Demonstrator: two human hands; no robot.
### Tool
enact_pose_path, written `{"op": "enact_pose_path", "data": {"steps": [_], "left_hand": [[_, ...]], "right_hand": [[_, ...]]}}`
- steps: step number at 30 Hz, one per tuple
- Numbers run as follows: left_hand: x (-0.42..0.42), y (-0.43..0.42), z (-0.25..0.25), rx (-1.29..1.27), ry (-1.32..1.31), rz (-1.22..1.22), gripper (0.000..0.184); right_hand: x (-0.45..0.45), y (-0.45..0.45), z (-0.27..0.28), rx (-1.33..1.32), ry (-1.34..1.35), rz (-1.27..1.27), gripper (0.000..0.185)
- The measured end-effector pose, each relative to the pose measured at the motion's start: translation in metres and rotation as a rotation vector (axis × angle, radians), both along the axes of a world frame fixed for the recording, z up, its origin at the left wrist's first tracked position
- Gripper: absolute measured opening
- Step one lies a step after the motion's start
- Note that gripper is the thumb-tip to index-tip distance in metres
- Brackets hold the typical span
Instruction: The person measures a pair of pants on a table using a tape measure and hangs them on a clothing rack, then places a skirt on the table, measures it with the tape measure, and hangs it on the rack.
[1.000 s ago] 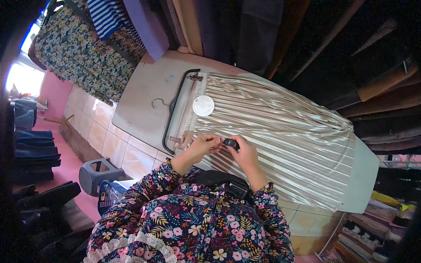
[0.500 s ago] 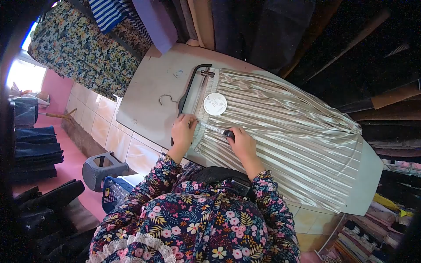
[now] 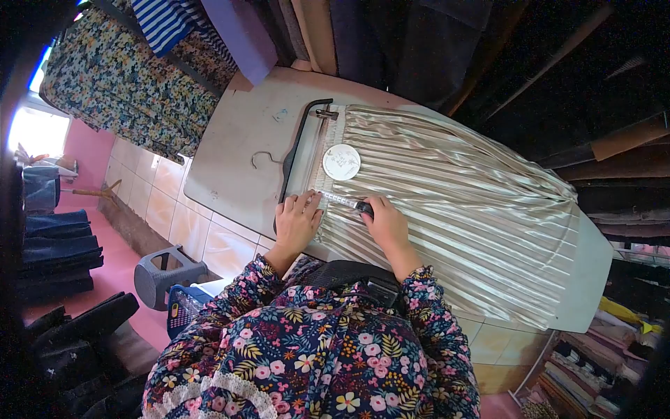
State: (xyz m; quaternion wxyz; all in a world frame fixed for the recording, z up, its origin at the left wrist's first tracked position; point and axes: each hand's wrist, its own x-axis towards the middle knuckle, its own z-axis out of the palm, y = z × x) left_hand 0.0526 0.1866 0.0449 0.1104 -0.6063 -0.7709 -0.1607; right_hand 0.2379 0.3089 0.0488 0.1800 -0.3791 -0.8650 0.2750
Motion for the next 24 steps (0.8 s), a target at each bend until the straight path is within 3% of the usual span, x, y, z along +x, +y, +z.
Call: {"op": "enact_pose_path", "data": {"steps": [24], "left_hand": [[-0.0001,-0.0036,-0.0017,-0.026,0.042,0.014,0.039]], "right_hand": [[0.0019,-0.0005,0.0078,-0.018,-0.039,0.002,0.027]]}}
